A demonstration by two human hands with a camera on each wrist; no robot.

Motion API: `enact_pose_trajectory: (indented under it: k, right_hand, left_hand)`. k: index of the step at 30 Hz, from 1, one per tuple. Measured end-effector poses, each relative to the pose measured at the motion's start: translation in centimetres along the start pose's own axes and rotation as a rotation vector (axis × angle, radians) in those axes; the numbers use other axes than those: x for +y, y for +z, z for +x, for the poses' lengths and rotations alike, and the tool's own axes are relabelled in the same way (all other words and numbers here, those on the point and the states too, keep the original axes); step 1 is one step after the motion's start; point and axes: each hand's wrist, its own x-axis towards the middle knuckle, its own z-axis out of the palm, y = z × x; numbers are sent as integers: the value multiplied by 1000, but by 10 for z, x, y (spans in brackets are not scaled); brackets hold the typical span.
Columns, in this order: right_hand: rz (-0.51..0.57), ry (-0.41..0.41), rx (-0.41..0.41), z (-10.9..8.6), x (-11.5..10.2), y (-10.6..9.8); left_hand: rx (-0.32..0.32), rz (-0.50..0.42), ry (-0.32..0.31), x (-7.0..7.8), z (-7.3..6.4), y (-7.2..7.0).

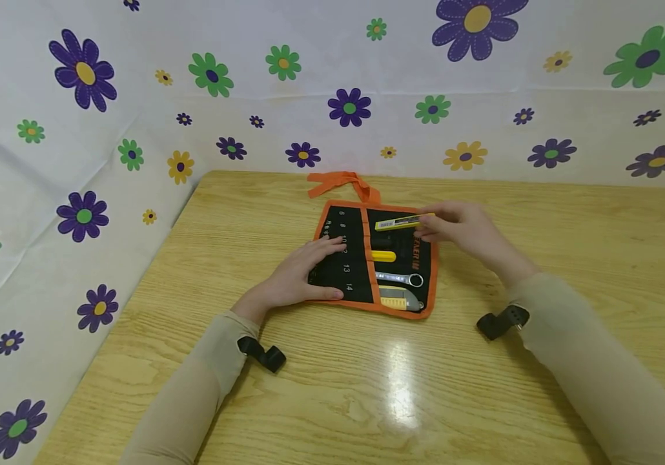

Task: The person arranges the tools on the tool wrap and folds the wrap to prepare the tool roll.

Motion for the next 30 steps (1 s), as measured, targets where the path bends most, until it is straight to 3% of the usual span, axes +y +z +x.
enact_pose_trajectory:
  k: [4, 11, 14, 24, 30]
  right_hand:
    - [-74, 14, -12, 3, -1, 2]
    - [-342, -35, -44, 8, -8, 2]
    - [-403, -45, -67, 11, -11, 2]
    - [-305, 32, -103, 21, -6, 1]
    - [-296, 46, -69, 23, -5, 3]
  left_hand:
    - [-2, 1, 1, 0, 1, 1]
    - [1, 0, 10, -1, 1, 1]
    - [2, -2, 12, -1, 0, 1]
    - [1, -7, -8, 0, 0, 1]
    - [5, -18, 9, 1, 1, 1]
